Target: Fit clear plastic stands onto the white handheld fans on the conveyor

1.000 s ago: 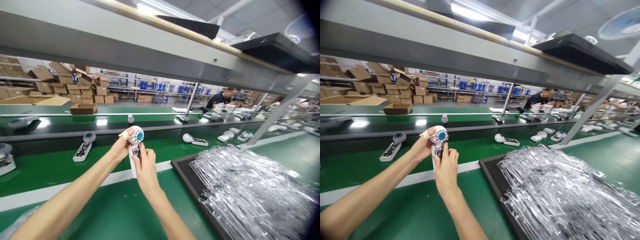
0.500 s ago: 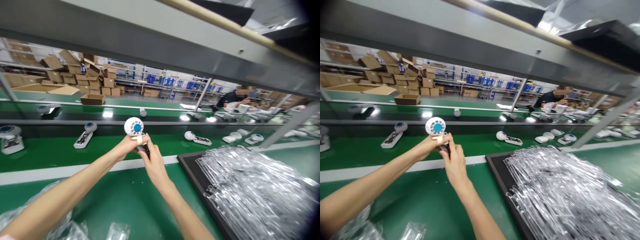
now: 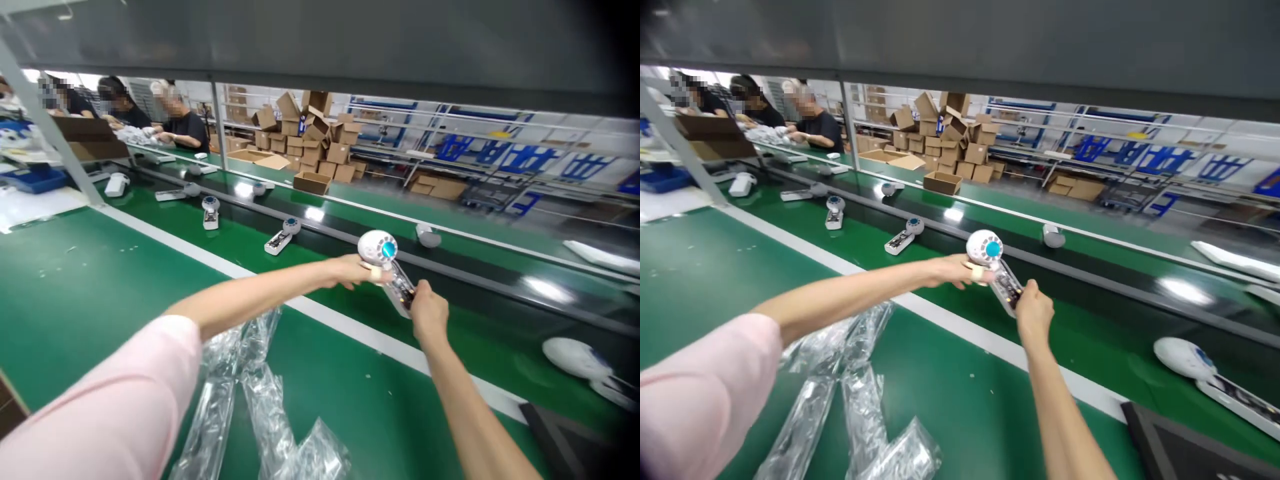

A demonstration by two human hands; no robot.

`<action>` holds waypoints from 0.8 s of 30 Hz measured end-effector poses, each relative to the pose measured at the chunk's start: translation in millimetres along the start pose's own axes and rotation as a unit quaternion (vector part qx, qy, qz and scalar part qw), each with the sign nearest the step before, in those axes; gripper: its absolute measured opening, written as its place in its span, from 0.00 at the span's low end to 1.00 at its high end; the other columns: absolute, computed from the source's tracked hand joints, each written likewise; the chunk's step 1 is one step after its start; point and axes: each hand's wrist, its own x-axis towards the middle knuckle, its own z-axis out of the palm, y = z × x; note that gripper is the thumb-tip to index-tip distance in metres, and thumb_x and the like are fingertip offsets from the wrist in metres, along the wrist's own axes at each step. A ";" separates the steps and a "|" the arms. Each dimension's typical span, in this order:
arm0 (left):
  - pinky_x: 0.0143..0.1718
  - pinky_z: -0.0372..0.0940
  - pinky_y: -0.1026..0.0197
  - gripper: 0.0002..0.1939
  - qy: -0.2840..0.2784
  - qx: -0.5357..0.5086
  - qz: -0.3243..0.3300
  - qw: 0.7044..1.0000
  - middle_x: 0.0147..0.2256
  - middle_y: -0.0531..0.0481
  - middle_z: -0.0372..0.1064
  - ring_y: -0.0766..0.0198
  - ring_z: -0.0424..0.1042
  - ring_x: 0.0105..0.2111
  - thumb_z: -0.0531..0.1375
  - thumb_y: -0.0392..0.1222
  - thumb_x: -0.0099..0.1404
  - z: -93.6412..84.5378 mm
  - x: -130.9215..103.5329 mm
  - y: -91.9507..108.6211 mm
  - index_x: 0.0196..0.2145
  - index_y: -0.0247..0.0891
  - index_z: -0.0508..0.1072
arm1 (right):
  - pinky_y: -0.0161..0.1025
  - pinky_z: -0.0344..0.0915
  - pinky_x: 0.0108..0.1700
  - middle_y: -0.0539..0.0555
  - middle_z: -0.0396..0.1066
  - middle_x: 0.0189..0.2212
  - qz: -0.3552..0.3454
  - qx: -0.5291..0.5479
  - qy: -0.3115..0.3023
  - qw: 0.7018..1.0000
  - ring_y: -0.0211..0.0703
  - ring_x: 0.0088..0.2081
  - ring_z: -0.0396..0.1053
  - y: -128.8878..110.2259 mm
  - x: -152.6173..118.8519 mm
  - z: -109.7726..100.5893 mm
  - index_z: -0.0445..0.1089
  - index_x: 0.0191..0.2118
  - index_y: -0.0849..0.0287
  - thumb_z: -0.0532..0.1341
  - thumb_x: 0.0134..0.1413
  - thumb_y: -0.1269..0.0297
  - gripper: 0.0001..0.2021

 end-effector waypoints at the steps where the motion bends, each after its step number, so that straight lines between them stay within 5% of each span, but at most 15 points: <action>1: 0.36 0.67 0.56 0.26 0.045 0.057 0.008 0.997 0.39 0.40 0.75 0.51 0.72 0.38 0.73 0.47 0.33 -29.1 -14.2 -1.6 0.33 0.37 0.76 | 0.47 0.61 0.32 0.67 0.71 0.26 0.009 -0.029 -0.009 0.999 0.56 0.32 0.70 3.9 10.6 -1.6 0.72 0.26 0.62 0.47 0.55 0.55 0.21; 3: 0.35 0.66 0.60 0.22 0.174 0.151 0.050 0.972 0.36 0.42 0.75 0.51 0.72 0.37 0.71 0.49 0.36 -91.6 -59.6 -10.7 0.30 0.38 0.77 | 0.52 0.60 0.34 0.71 0.70 0.27 0.030 -0.089 -0.028 0.995 0.61 0.37 0.70 9.8 28.4 -9.4 0.73 0.23 0.61 0.51 0.53 0.57 0.18; 5: 0.26 0.63 0.63 0.17 0.234 0.209 -0.006 0.950 0.27 0.44 0.74 0.54 0.72 0.29 0.69 0.52 0.40 -145.2 -119.3 -28.5 0.27 0.39 0.78 | 0.56 0.57 0.37 0.75 0.69 0.31 0.036 -0.136 -0.036 0.989 0.66 0.43 0.68 8.2 35.6 -17.5 0.73 0.22 0.60 0.55 0.52 0.59 0.15; 8: 0.17 0.57 0.66 0.20 0.278 0.237 -0.129 0.922 0.24 0.47 0.72 0.59 0.68 0.19 0.70 0.50 0.36 -184.4 -199.1 -66.2 0.30 0.41 0.79 | 0.57 0.56 0.41 0.78 0.66 0.41 -0.088 -0.154 -0.057 0.982 0.67 0.51 0.63 -18.7 10.8 -13.6 0.75 0.29 0.62 0.56 0.53 0.62 0.12; 10: 0.14 0.55 0.65 0.28 0.235 0.217 -0.195 0.927 0.24 0.48 0.71 0.59 0.67 0.18 0.69 0.52 0.38 -183.8 -227.6 -90.8 0.39 0.42 0.77 | 0.51 0.59 0.43 0.71 0.67 0.44 -0.208 -0.118 -0.131 0.962 0.60 0.48 0.66 -50.8 -30.9 5.7 0.75 0.37 0.62 0.55 0.53 0.64 0.12; 12: 0.12 0.55 0.65 0.31 0.194 0.203 -0.208 0.937 0.26 0.50 0.69 0.59 0.67 0.18 0.66 0.53 0.42 -172.4 -234.4 -109.8 0.46 0.43 0.74 | 0.43 0.62 0.39 0.60 0.71 0.38 -0.273 -0.068 -0.278 0.919 0.48 0.38 0.70 -85.0 -82.8 36.6 0.74 0.40 0.57 0.56 0.53 0.60 0.13; 16: 0.18 0.56 0.65 0.18 0.205 0.243 -0.155 0.935 0.27 0.53 0.66 0.62 0.66 0.21 0.62 0.49 0.47 -152.2 -215.9 -127.7 0.38 0.43 0.72 | 0.36 0.61 0.32 0.49 0.70 0.30 -0.312 -0.035 -0.412 0.855 0.39 0.28 0.66 -128.3 -164.3 100.9 0.74 0.38 0.53 0.70 0.34 0.57 0.20; 20: 0.29 0.58 0.63 0.09 0.212 0.327 -0.118 0.913 0.29 0.51 0.69 0.59 0.68 0.30 0.60 0.45 0.49 -150.6 -202.3 -131.7 0.29 0.41 0.69 | 0.33 0.59 0.28 0.44 0.64 0.20 -0.304 -0.019 -0.459 0.835 0.36 0.23 0.63 -131.4 -183.6 127.5 0.71 0.29 0.58 0.67 0.38 0.66 0.07; 24: 0.28 0.56 0.63 0.13 0.201 0.239 -0.095 0.945 0.28 0.51 0.70 0.60 0.67 0.28 0.60 0.49 0.51 -152.3 -198.1 -135.1 0.32 0.39 0.71 | 0.31 0.57 0.25 0.44 0.60 0.15 -0.295 0.007 -0.470 0.832 0.34 0.20 0.61 -126.1 -176.2 122.2 0.66 0.21 0.59 0.57 0.47 0.69 0.07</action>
